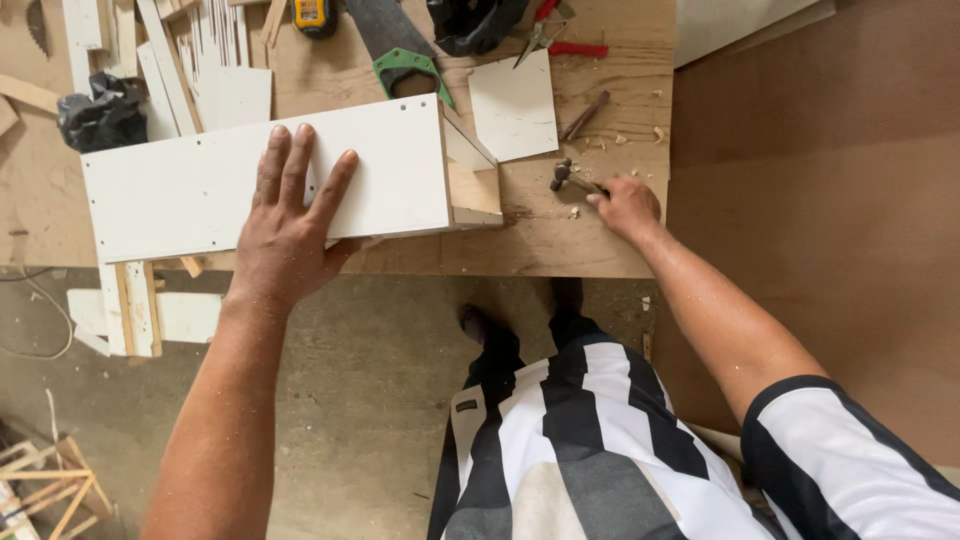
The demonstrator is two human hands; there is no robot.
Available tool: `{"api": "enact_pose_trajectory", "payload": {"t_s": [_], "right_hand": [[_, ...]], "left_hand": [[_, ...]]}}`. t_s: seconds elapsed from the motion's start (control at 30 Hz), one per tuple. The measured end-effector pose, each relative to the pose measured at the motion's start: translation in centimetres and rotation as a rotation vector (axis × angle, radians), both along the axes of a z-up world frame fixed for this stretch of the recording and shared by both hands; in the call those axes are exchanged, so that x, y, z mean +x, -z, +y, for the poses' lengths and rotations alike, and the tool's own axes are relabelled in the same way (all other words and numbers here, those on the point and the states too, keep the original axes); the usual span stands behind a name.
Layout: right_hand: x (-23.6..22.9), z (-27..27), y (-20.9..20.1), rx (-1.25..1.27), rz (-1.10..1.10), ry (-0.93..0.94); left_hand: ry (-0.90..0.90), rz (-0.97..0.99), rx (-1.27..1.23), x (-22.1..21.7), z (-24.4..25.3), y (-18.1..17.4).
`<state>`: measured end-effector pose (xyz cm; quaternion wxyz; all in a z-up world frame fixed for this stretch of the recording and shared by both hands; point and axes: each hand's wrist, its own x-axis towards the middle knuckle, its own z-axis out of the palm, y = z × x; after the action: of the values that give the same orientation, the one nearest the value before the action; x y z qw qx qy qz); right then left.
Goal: The person assembles a small wooden shelf unit by hammering nails into pre-drilled holes in the white wooden boards, then picks up the assembled unit to show the interior compartments.
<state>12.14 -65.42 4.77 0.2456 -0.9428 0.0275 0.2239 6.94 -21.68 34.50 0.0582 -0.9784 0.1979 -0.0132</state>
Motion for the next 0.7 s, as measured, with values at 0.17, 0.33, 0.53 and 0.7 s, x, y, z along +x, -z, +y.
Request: {"api": "enact_pose_trajectory", "payload": {"t_s": [0.17, 0.33, 0.53, 0.7], "right_hand": [[0.9, -0.7, 1.3, -0.024, -0.313, -0.084], [1.2, -0.3, 1.2, -0.037, -0.312, -0.089], [1.6, -0.3, 1.1, -0.031, -0.306, -0.111], [2.2, 0.4, 0.9, -0.076, -0.378, -0.167]], "left_hand": [[-0.01, -0.019, -0.007, -0.6, 0.0, 0.2], [-0.008, -0.01, 0.024, -0.3, 0.1, 0.2], [0.009, -0.024, 0.104, 0.1, 0.4, 1.0], [0.041, -0.077, 0.158, -0.3, 1.0, 1.9]]}}
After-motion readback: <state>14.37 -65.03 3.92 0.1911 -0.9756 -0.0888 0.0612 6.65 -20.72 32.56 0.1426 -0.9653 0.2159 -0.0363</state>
